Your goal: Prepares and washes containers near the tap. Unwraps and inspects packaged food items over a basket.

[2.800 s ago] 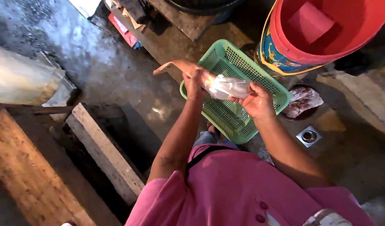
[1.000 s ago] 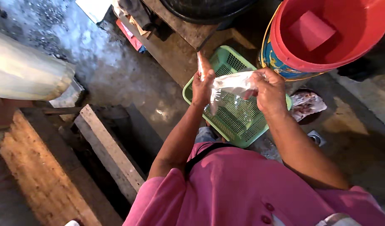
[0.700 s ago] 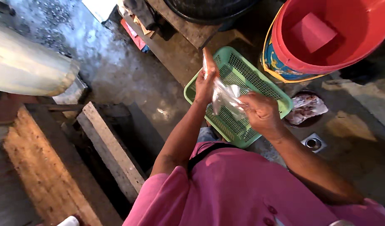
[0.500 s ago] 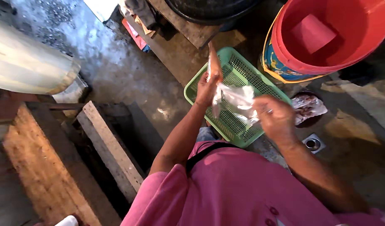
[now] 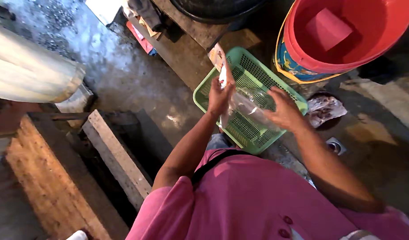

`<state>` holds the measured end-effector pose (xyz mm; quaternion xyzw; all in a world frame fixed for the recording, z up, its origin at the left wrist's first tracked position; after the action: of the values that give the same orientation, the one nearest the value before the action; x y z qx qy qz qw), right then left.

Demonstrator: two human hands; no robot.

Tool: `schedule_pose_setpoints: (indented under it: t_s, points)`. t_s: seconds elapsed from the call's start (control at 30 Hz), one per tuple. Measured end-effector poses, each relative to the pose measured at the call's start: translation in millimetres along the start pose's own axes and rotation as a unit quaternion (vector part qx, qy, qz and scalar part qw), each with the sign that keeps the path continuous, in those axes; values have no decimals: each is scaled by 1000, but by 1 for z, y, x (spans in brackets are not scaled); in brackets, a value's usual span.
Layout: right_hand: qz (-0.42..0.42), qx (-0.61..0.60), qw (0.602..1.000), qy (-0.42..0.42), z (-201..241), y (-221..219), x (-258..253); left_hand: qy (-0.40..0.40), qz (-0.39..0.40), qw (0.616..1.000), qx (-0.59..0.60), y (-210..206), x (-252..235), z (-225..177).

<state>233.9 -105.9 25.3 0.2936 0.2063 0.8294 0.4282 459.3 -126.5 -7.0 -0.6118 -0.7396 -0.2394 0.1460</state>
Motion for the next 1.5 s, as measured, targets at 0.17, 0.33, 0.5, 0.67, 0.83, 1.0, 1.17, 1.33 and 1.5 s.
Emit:
schedule_pose_setpoints:
  t_s: [0.17, 0.33, 0.5, 0.67, 0.83, 1.0, 1.17, 1.33, 1.5]
  points:
    - [13, -85, 996, 26, 42, -41, -48, -5, 59, 996, 68, -26, 11, 0]
    - [-17, -150, 988, 38, 48, -38, -57, 19, 186, 975, 121, -22, 17, 8]
    - [-17, -305, 948, 91, 49, -39, -58, 18, 202, 964, 174, -6, 20, 8]
    - [-41, -249, 962, 102, 52, -31, -56, -16, 109, 990, 93, 1, 30, 8]
    - [-150, -2, 986, 78, 62, -21, -52, -77, 78, 994, 17, -6, 41, -1]
    - [-228, 139, 957, 110, 75, -17, -48, 20, 131, 983, 126, -14, 40, 8]
    - [-241, 194, 933, 181, 88, -24, -48, 95, 208, 956, 186, -12, 33, 13]
    - [-46, 103, 988, 107, 83, -41, -57, 81, 145, 979, 116, -3, 23, 24]
    - [-8, 168, 982, 84, 103, -64, -39, 11, 10, 1000, 7, 8, 15, 20]
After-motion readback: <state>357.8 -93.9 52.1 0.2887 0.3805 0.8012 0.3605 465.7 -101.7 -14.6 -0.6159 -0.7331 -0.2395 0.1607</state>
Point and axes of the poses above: each hand's wrist, its own x-axis away from the middle knuckle, its own y-axis out of the back of the hand, z = x × y, the point moved 9 cm from there along -x, towards the middle knuckle, and after that the axes turned 10 degrees about y, right-handed, at the moved point
